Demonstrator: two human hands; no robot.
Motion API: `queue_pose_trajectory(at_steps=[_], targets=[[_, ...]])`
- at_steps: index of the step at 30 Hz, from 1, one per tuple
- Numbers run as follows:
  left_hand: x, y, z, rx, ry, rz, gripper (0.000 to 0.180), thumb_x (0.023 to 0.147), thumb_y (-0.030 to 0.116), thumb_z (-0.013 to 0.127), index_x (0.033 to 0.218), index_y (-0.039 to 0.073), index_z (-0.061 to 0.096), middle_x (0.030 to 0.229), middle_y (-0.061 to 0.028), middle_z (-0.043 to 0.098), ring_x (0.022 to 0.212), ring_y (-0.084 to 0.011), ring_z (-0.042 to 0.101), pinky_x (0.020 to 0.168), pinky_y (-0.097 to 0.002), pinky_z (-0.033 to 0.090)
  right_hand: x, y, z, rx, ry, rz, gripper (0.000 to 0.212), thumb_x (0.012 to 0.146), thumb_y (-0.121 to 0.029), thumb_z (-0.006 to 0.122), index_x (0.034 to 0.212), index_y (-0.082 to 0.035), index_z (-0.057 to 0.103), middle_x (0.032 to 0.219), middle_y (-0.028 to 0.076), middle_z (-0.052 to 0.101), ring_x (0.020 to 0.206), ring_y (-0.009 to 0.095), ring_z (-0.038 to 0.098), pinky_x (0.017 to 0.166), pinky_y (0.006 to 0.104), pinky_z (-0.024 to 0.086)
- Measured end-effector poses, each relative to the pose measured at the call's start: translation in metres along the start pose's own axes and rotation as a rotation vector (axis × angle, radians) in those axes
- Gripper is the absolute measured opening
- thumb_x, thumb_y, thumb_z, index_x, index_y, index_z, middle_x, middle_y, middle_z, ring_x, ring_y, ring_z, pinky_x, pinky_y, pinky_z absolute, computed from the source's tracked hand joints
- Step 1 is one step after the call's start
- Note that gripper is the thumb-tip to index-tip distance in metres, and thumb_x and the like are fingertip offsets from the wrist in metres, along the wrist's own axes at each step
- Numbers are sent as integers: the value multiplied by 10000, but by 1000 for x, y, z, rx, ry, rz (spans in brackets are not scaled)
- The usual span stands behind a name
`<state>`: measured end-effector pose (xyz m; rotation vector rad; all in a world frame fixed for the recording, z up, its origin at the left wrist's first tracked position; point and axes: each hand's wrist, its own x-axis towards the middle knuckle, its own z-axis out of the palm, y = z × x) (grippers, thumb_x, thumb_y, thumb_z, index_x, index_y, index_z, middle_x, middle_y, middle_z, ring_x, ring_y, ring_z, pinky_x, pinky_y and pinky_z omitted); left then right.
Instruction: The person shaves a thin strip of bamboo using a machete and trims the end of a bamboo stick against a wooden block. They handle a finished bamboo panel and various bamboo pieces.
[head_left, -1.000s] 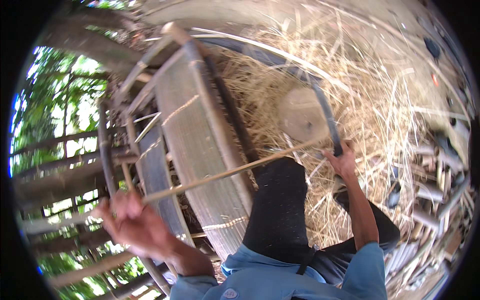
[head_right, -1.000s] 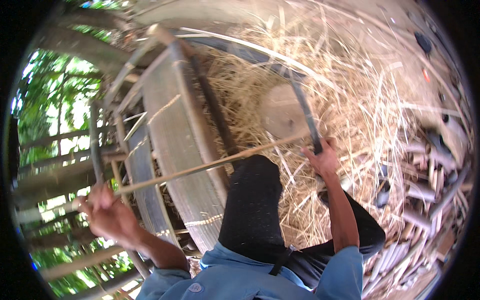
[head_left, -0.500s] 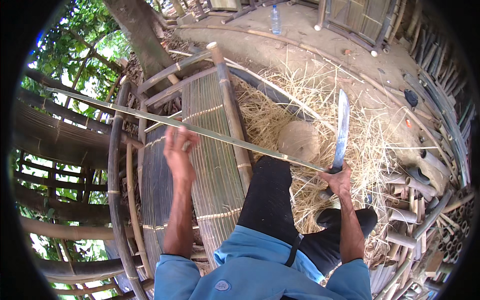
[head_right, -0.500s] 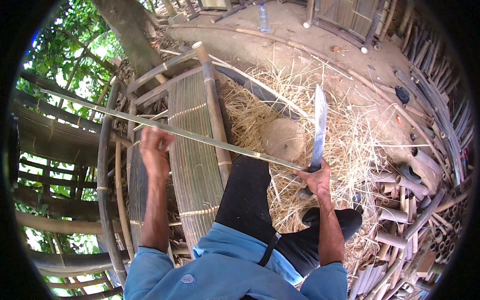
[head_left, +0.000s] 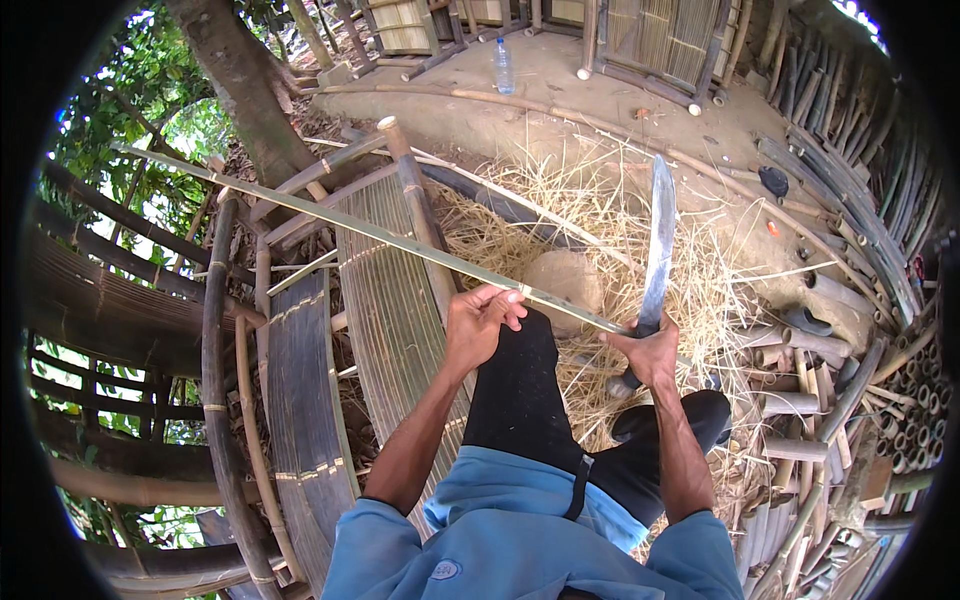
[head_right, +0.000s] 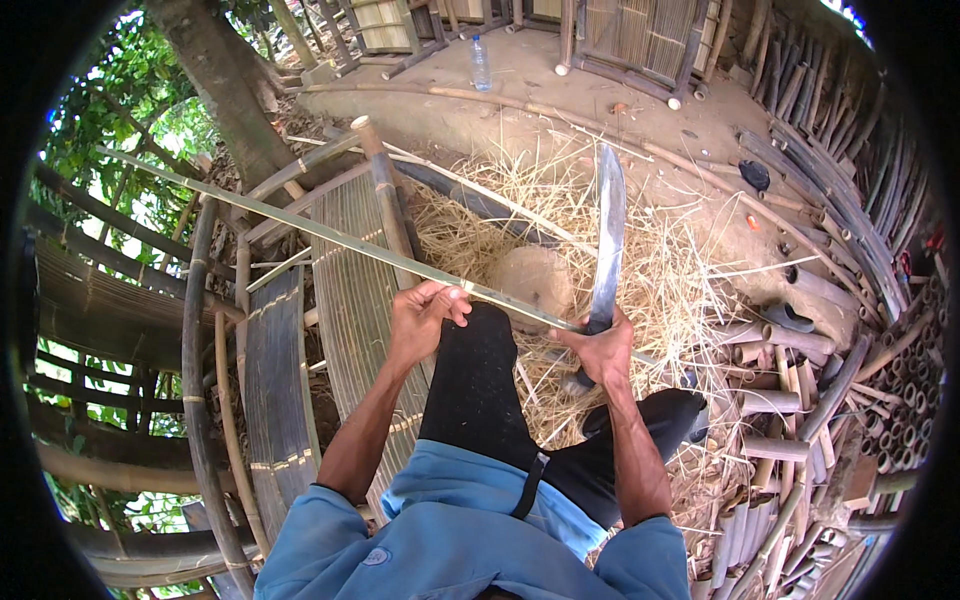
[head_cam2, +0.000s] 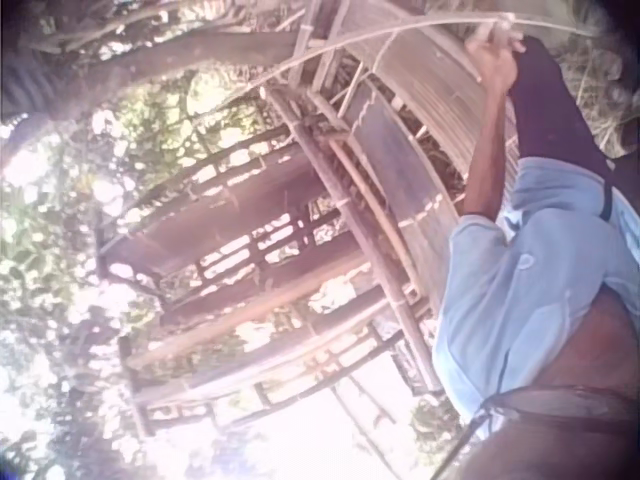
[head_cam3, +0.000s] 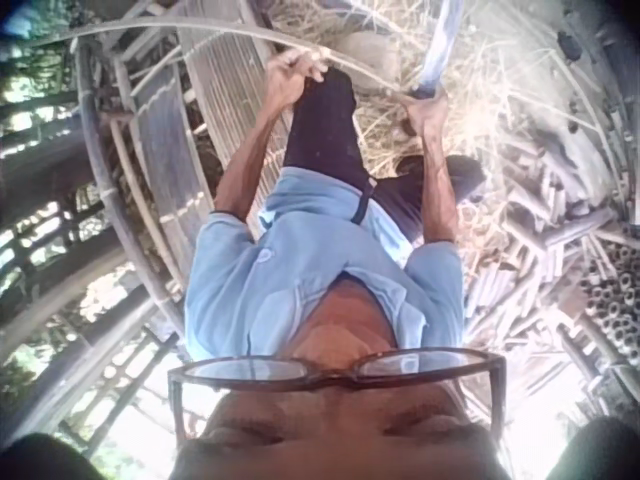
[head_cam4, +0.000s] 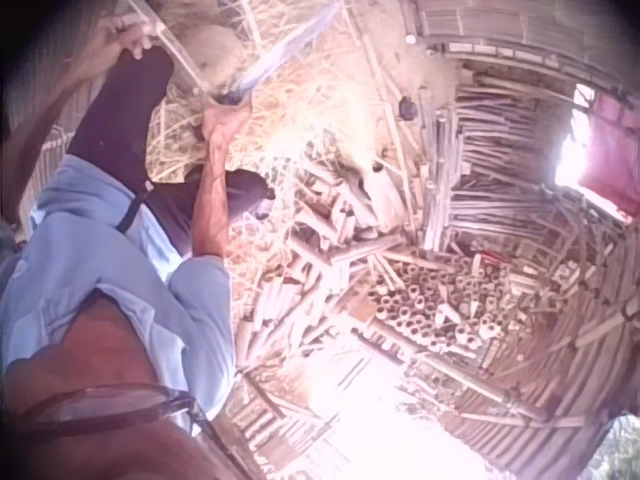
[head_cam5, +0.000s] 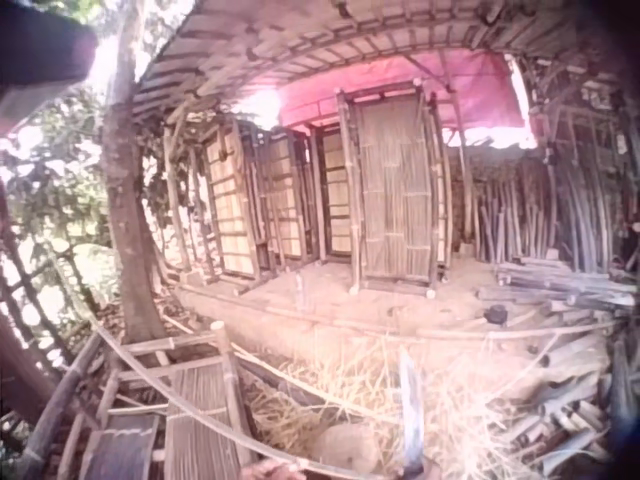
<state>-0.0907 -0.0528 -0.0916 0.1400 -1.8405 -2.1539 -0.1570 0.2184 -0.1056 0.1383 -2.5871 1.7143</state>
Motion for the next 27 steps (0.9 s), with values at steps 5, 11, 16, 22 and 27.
queue_pose_trajectory(at_steps=[5, 11, 16, 22, 27], targets=[[-9, 0, -24, 175, 94, 316, 139, 990, 60, 594, 976, -15, 711, 822, -81, 686, 689, -114, 631, 591, -280, 533, -3, -12, -9, 50, 13, 11, 468, 600, -131, 971, 802, -58, 556, 682, -14, 583, 567, 83, 519, 518, 256, 458], [-17, 18, -170, 145, 833, 120, 233, 958, 148, 596, 815, -20, 668, 715, -63, 627, 607, -120, 590, 536, -279, 510, -3, -3, -30, 49, 149, 13, 502, 603, -107, 964, 898, -39, 563, 753, 1, 578, 624, 107, 533, 543, 274, 459], [-55, 60, -233, 1131, 1040, 349, 343, 949, 297, 633, 802, -13, 628, 684, -94, 530, 714, -257, 568, 790, -445, 495, 1, 18, -58, 107, 167, -14, 514, 594, -105, 964, 897, -51, 552, 766, -6, 565, 648, 113, 521, 592, 278, 460], [0, 179, -106, 1683, 331, 907, 522, 954, 424, 586, 1330, 63, 565, 1321, -227, 525, 1279, -406, 462, 1154, -561, 289, 1, 22, -68, 17, 109, 23, 506, 595, -32, 927, 925, -39, 543, 761, 4, 558, 644, 127, 520, 588, 284, 456], [56, 163, -95, 1620, -455, 669, 496, 1014, 533, 444, 1002, 96, 679, 910, -137, 677, 918, -312, 664, 931, -504, 528, 5, 60, -96, 76, 130, 13, 570, 552, 10, 920, 967, -46, 532, 792, -2, 553, 671, 125, 516, 609, 287, 467]])
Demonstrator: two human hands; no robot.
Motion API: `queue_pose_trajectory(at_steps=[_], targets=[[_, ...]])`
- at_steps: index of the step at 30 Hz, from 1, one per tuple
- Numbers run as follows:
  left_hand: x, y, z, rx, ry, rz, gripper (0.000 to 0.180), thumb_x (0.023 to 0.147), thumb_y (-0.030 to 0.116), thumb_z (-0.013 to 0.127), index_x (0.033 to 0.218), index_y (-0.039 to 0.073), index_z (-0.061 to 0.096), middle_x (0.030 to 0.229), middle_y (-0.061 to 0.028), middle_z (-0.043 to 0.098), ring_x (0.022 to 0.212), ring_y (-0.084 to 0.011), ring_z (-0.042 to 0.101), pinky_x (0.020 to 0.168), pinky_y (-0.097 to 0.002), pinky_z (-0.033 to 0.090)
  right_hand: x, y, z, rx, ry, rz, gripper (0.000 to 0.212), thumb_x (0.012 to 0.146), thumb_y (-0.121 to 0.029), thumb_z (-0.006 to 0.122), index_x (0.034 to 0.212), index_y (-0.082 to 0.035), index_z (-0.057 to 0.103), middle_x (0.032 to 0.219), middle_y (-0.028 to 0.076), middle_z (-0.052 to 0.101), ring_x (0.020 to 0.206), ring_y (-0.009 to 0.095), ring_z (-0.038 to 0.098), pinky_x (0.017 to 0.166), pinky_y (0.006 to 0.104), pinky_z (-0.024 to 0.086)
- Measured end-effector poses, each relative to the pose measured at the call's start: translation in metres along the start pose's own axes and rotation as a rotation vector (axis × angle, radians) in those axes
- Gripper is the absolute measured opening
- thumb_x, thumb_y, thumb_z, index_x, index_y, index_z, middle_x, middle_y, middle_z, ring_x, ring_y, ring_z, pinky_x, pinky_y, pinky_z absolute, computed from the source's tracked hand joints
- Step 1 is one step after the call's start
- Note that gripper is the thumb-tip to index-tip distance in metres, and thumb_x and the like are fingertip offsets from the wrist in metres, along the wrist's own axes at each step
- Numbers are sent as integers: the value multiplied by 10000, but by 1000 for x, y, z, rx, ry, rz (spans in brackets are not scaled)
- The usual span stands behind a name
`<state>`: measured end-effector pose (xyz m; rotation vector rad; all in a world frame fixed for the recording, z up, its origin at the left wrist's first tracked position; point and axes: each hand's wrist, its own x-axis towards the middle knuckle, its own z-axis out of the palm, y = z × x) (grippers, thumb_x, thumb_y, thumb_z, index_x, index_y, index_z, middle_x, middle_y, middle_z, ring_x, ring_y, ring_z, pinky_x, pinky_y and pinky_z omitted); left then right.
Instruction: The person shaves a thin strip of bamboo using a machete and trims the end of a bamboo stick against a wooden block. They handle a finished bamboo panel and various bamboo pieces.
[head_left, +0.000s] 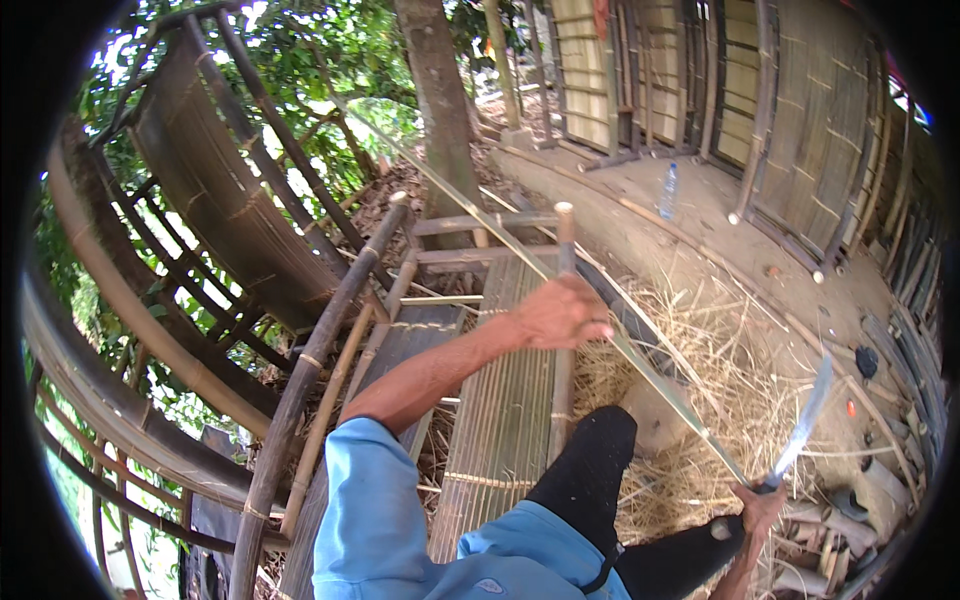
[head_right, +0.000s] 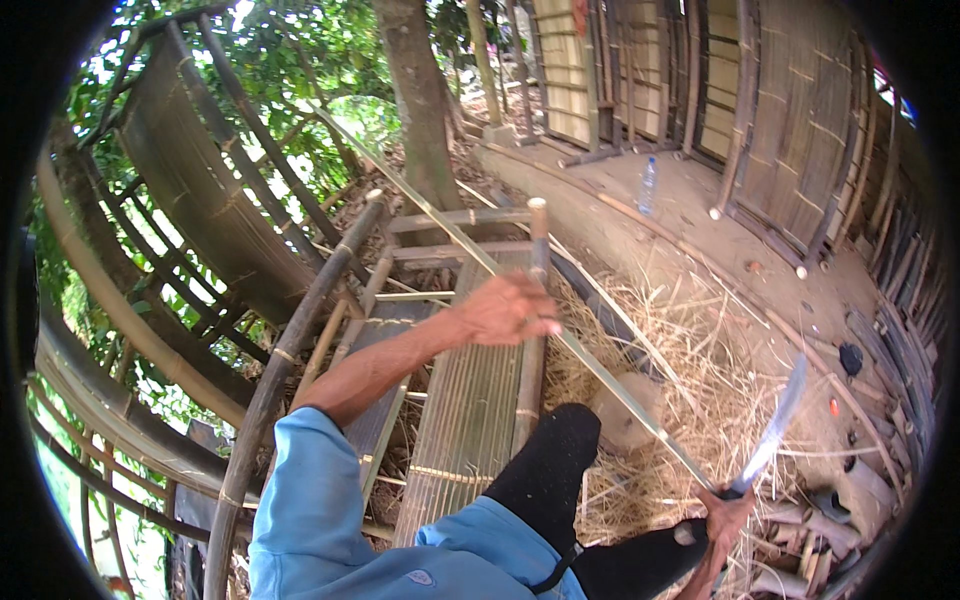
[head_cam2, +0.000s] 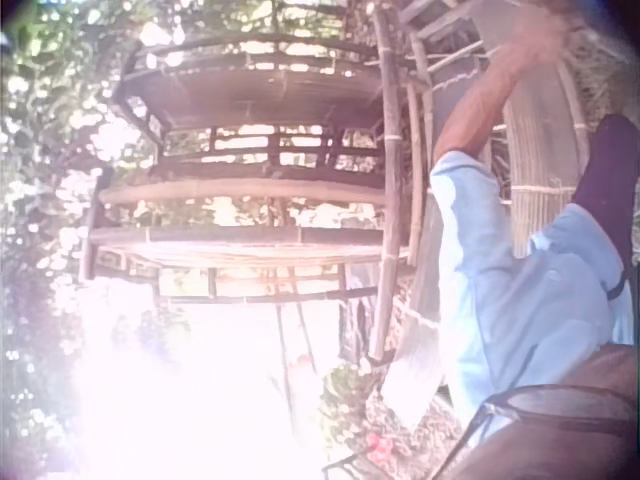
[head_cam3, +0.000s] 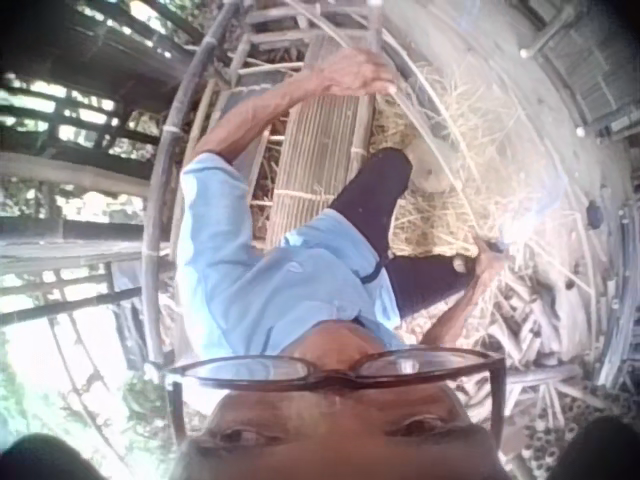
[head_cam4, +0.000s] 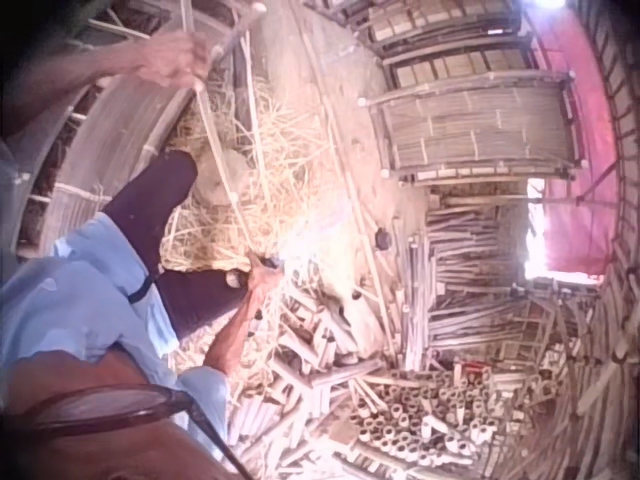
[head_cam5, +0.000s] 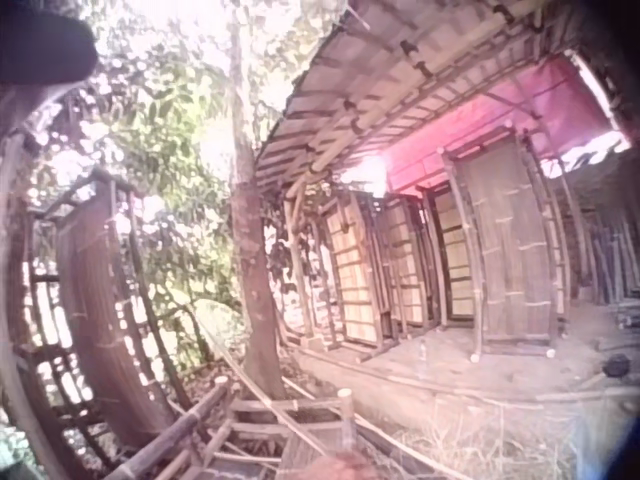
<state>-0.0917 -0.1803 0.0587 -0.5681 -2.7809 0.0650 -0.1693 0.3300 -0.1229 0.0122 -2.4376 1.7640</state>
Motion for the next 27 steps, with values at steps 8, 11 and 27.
queue_pose_trajectory(at_steps=[8, 11, 27], targets=[[59, 45, 70, 126, -97, 0, 363, 1008, 374, 491, 796, 126, 651, 539, -111, 565, 564, -265, 659, 518, -431, 502, 38, 42, -17, -368, 271, -186, 660, 597, -38, 898, 1151, 85, 560, 1061, 141, 537, 906, 279, 561, 788, 395, 479], [96, 28, 115, 72, -43, -168, 249, 958, 255, 527, 819, 102, 666, 637, -136, 634, 635, -279, 696, 556, -440, 538, 31, 29, 13, -290, 195, -141, 683, 651, -65, 904, 1199, 43, 510, 981, 97, 567, 803, 195, 556, 715, 344, 482], [-158, -66, 207, -309, 285, -1368, 334, 909, 290, 559, 1124, 112, 740, 924, -256, 712, 954, -465, 681, 836, -545, 541, 10, 27, 60, 41, -126, 138, 291, 816, -131, 813, 897, 11, 572, 714, 64, 603, 575, 161, 611, 553, 294, 521]])
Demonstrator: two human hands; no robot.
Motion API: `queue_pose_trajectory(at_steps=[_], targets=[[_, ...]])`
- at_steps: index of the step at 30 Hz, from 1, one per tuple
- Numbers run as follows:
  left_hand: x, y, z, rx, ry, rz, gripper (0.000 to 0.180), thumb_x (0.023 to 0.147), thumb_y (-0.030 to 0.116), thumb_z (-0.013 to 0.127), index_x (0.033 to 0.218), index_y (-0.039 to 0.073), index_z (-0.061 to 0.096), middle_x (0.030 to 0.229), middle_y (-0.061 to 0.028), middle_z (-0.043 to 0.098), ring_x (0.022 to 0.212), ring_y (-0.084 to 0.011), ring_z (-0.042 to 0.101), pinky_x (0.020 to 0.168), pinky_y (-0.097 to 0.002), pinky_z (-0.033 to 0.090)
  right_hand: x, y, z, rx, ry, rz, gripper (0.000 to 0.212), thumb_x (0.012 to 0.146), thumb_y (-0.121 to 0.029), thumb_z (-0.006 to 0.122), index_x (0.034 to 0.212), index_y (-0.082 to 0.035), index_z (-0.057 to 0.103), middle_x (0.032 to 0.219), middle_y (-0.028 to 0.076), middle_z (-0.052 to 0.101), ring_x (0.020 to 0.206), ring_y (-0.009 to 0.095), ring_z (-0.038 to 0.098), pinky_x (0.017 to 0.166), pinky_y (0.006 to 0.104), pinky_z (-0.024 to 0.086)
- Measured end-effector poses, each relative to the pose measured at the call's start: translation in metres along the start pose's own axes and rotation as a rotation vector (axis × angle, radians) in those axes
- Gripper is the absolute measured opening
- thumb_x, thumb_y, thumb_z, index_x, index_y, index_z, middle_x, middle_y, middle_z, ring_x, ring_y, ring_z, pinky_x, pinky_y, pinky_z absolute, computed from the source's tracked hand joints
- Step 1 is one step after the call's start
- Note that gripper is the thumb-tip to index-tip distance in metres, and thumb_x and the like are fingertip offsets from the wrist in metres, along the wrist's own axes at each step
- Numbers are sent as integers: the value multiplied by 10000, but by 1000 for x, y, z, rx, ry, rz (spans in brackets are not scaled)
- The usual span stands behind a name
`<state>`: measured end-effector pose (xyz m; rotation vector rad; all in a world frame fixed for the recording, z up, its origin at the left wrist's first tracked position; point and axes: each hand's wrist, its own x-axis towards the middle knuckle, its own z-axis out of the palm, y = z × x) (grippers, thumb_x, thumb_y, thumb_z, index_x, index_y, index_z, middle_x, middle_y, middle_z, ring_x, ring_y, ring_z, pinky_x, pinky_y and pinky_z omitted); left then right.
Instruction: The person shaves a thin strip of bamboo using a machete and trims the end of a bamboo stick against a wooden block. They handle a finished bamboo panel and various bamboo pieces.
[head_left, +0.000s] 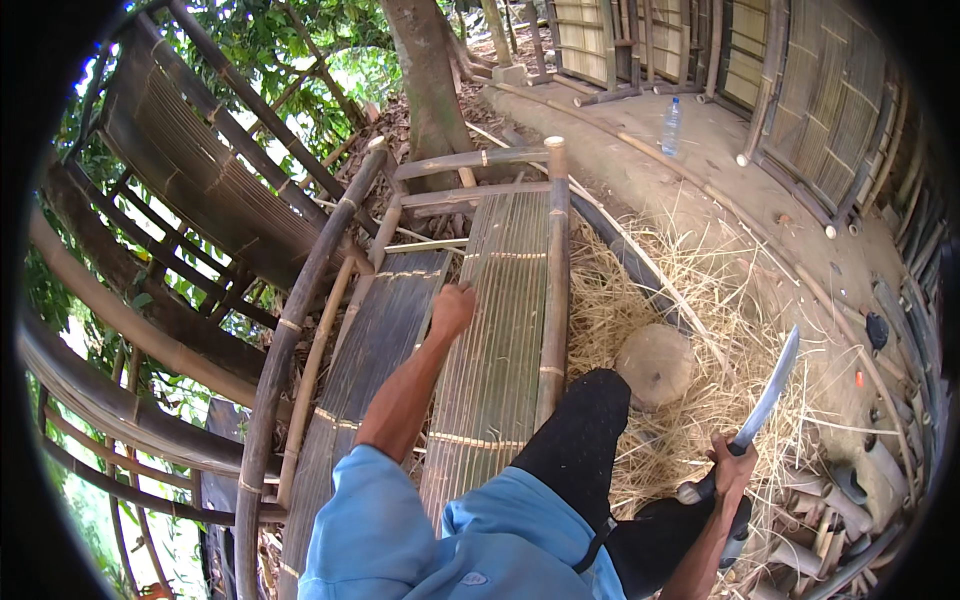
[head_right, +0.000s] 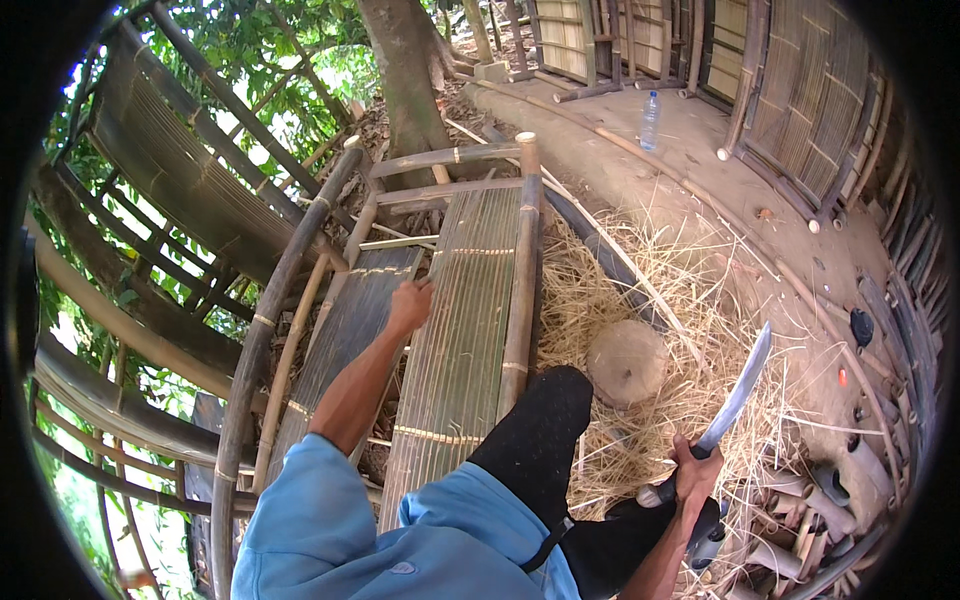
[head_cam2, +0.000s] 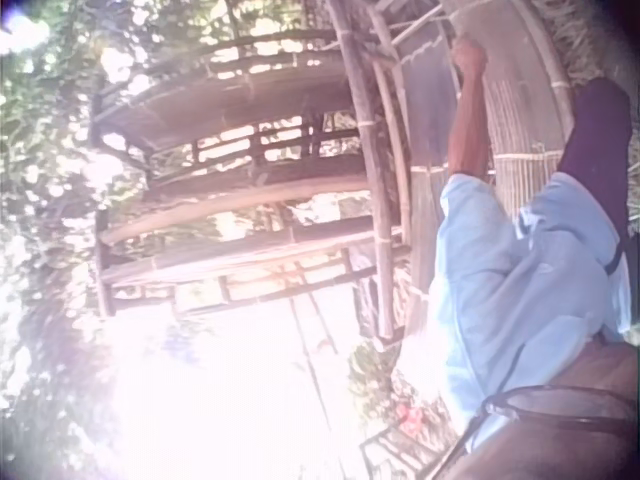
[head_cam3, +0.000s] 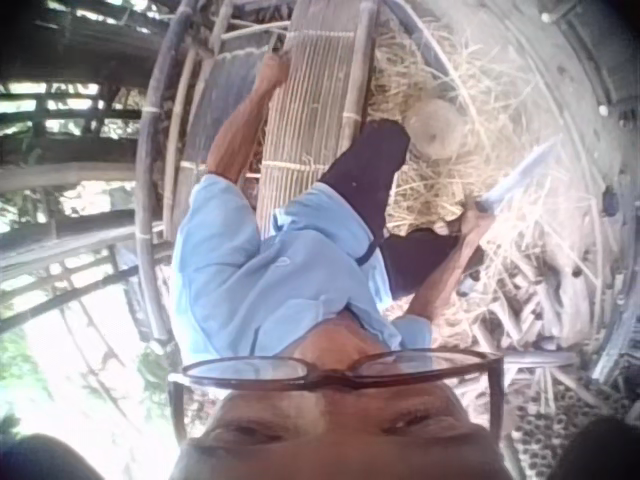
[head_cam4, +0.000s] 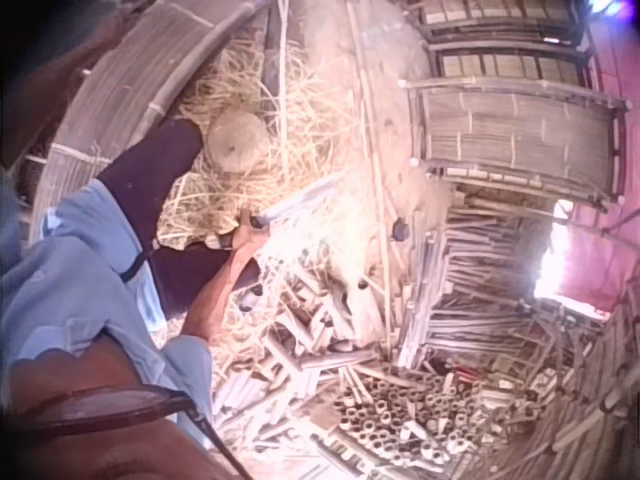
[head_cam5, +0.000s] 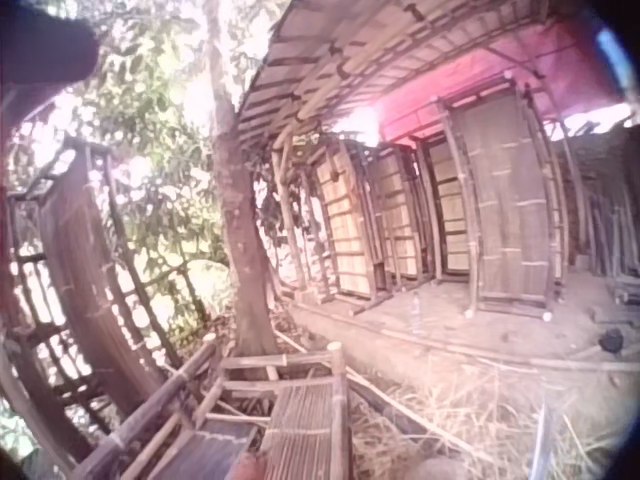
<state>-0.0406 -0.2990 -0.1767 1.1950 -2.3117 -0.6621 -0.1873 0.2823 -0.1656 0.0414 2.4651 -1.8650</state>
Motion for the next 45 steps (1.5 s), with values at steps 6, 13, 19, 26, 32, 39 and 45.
queue_pose_trajectory(at_steps=[6, 13, 19, 26, 32, 39, 45], targets=[[-49, -80, -24, -128, -18, -178, 391, 930, 352, 555, 1136, 65, 723, 962, -313, 683, 960, -484, 667, 876, -514, 541, -10, -1, 33, 2, -72, 92, 290, 817, -117, 806, 895, 6, 555, 711, 31, 539, 578, 154, 605, 531, 279, 562], [-46, -101, 6, -142, 46, -278, 388, 926, 344, 594, 1070, 10, 731, 951, -293, 702, 940, -442, 694, 837, -502, 550, -8, -15, 76, -24, -113, 92, 277, 809, -120, 812, 856, -7, 563, 719, 21, 534, 558, 125, 573, 532, 279, 579], [-51, -95, 11, -20, 246, -50, 349, 935, 294, 596, 1036, -9, 738, 901, -285, 712, 880, -421, 711, 755, -475, 563, -11, -23, 100, -50, -174, 122, 258, 819, -103, 801, 879, 4, 574, 731, 34, 569, 574, 135, 597, 540, 281, 587], [-44, -81, 15, -189, 115, -249, 339, 932, 263, 621, 1028, -44, 726, 854, -285, 710, 859, -415, 721, 720, -472, 568, -13, -18, 102, 4, -169, 149, 257, 818, -68, 799, 890, 7, 564, 738, 45, 574, 590, 149, 625, 538, 273, 595], [-35, -109, 20, -106, 86, -141, 343, 925, 266, 654, 1039, -48, 727, 787, -264, 703, 732, -375, 718, 593, -448, 551, -23, -23, 104, 16, -192, 150, 268, 815, -76, 804, 872, 3, 554, 744, 43, 565, 571, 148, 611, 532, 269, 600], [-27, -82, -32, -710, -134, -560, 345, 912, 241, 653, 1065, -60, 724, 619, -144, 620, 461, -200, 598, 438, -394, 470, -16, -13, 94, -23, -208, 166, 268, 821, -89, 803, 875, 12, 561, 742, 43, 560, 578, 151, 613, 532, 273, 602], [-13, -81, -32, -347, -36, -334, 404, 895, 294, 657, 1155, -11, 710, 667, -219, 679, 653, -290, 722, 618, -403, 541, -16, -12, 97, -45, -194, 160, 258, 824, -92, 799, 871, 13, 569, 752, 50, 570, 601, 148, 614, 538, 274, 602]])
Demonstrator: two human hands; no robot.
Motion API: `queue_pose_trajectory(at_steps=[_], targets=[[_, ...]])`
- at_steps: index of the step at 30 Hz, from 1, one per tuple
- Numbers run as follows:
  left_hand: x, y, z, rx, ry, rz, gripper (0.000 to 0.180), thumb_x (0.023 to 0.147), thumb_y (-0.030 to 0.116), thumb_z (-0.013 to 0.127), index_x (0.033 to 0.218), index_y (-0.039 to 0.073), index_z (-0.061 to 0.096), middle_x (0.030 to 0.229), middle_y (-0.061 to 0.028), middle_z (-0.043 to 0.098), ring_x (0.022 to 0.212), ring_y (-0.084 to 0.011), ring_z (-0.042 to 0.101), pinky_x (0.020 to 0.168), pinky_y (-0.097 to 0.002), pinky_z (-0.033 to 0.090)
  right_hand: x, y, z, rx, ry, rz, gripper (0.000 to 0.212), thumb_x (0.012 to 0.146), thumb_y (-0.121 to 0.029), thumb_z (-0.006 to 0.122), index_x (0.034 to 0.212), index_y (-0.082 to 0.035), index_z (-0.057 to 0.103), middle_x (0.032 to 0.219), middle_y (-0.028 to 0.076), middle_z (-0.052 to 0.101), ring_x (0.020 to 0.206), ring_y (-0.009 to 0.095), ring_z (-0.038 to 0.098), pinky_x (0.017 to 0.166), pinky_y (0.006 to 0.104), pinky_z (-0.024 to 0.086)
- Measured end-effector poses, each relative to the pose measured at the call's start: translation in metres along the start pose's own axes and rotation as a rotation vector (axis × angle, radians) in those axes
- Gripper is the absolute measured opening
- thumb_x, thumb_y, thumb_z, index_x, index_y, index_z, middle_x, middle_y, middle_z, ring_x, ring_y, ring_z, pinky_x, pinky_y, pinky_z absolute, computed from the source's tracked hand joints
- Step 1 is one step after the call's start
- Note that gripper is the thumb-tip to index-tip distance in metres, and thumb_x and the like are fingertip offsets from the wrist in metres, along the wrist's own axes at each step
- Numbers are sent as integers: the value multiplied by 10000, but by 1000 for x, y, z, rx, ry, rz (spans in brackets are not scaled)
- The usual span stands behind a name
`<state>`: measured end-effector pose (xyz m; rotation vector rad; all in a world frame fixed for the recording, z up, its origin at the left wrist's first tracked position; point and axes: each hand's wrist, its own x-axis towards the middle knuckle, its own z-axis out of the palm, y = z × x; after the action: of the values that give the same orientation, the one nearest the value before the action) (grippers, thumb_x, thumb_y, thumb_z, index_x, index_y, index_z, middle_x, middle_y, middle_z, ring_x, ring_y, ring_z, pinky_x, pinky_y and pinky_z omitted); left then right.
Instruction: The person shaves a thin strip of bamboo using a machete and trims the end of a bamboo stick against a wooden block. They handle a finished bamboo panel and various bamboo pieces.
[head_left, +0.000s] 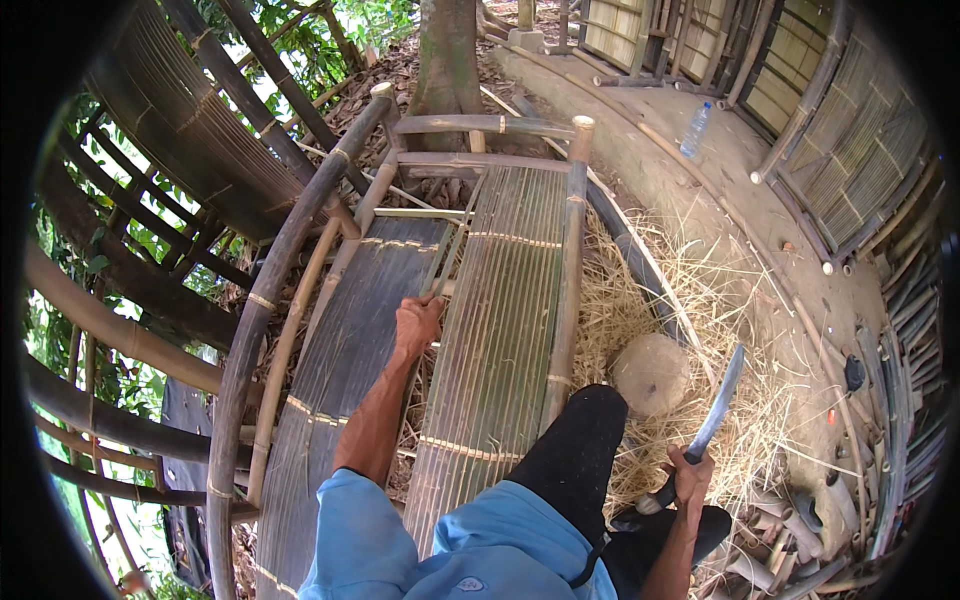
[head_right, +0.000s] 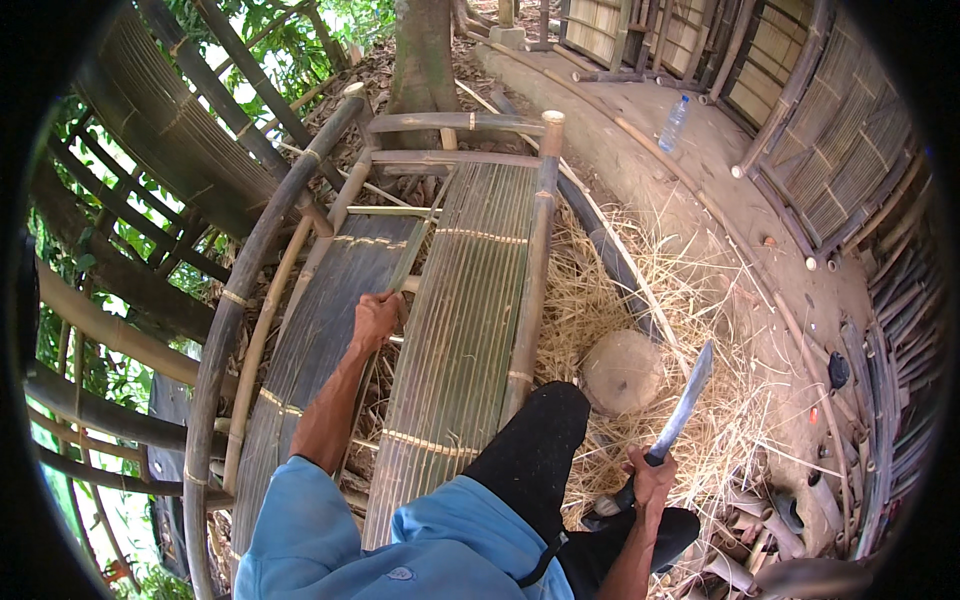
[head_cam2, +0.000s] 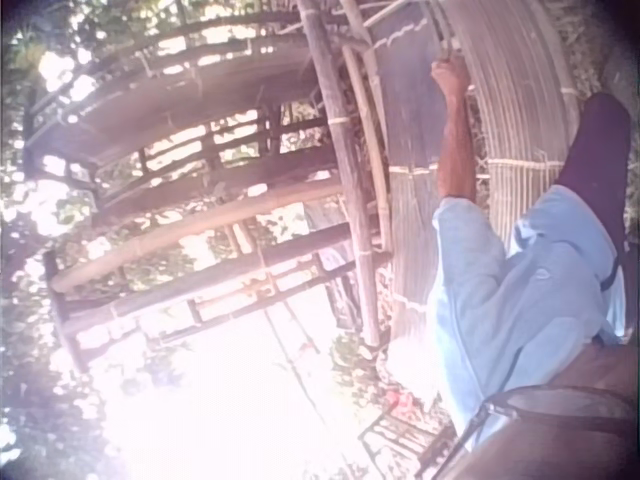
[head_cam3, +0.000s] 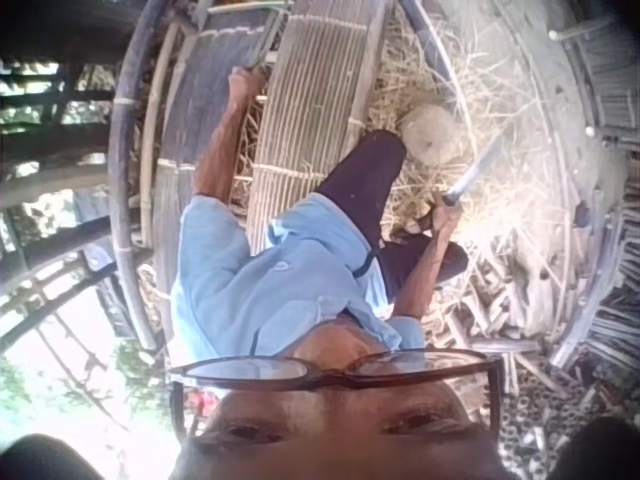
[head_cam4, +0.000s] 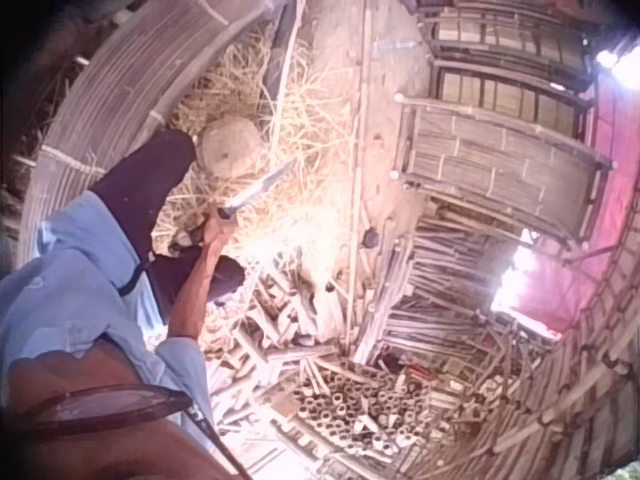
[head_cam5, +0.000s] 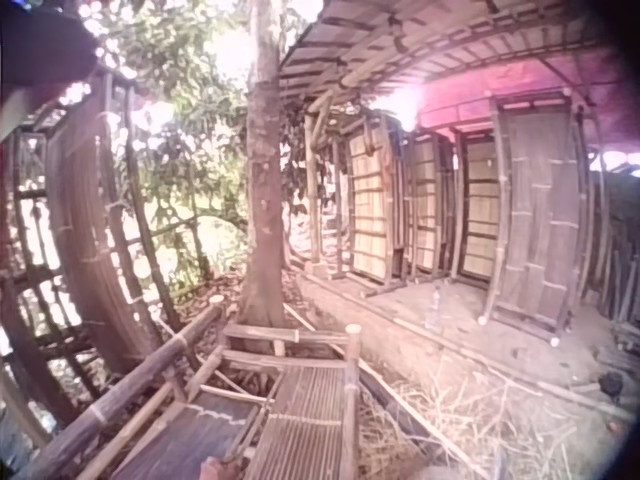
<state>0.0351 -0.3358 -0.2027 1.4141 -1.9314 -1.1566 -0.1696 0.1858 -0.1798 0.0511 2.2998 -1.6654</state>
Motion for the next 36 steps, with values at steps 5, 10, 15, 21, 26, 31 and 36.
queue_pose_trajectory(at_steps=[5, 10, 15, 21, 26, 31, 36], targets=[[31, -11, 23, 86, 132, 128, 361, 892, 293, 642, 1086, 1, 733, 898, -270, 714, 847, -381, 723, 738, -450, 559, -5, 3, 13, 30, -58, 32, 256, 823, -97, 801, 858, 8, 570, 740, 47, 569, 603, 149, 612, 531, 275, 590], [44, -36, 60, 286, 133, 189, 325, 895, 305, 607, 962, 12, 731, 844, -242, 710, 836, -419, 703, 794, -481, 552, -11, -2, 5, -16, -3, 48, 232, 836, -100, 794, 821, -15, 579, 717, 19, 558, 582, 122, 584, 550, 267, 602], [67, -100, 57, 641, 240, 330, 323, 923, 319, 533, 929, 38, 693, 1073, -248, 678, 1075, -470, 599, 895, -563, 497, -12, 11, 6, -34, -7, 75, 248, 827, -115, 807, 838, -2, 586, 725, 25, 557, 592, 131, 591, 540, 266, 594], [8, -98, 27, 575, 61, 202, 342, 917, 364, 565, 959, 63, 722, 1082, -250, 681, 1098, -444, 589, 935, -560, 485, -9, 24, -11, 20, 5, 91, 232, 841, -121, 796, 893, -16, 596, 788, 33, 576, 682, 143, 620, 596, 282, 606], [-112, -108, -78, 756, 39, 52, 352, 828, 407, 686, 897, 62, 693, 819, -268, 698, 845, -482, 683, 754, -574, 550, -10, 29, -6, 25, -63, 138, 246, 870, -166, 778, 941, 13, 624, 851, 65, 630, 744, 152, 641, 632, 280, 604], [-239, -154, -125, 936, -88, 167, 437, 787, 353, 703, 1090, 58, 593, 825, -229, 696, 760, -464, 686, 675, -578, 529, -14, 44, 1, 68, -75, 188, 301, 851, -211, 803, 931, 26, 635, 806, 55, 627, 691, 143, 625, 603, 272, 588], [-280, -169, -130, 978, -153, 38, 538, 724, 147, 668, 1218, 69, 472, 818, -229, 684, 710, -457, 669, 655, -605, 500, -17, 53, 4, 153, -111, 198, 273, 837, -176, 814, 951, 1, 640, 776, 33, 609, 660, 129, 596, 610, 271, 579]])
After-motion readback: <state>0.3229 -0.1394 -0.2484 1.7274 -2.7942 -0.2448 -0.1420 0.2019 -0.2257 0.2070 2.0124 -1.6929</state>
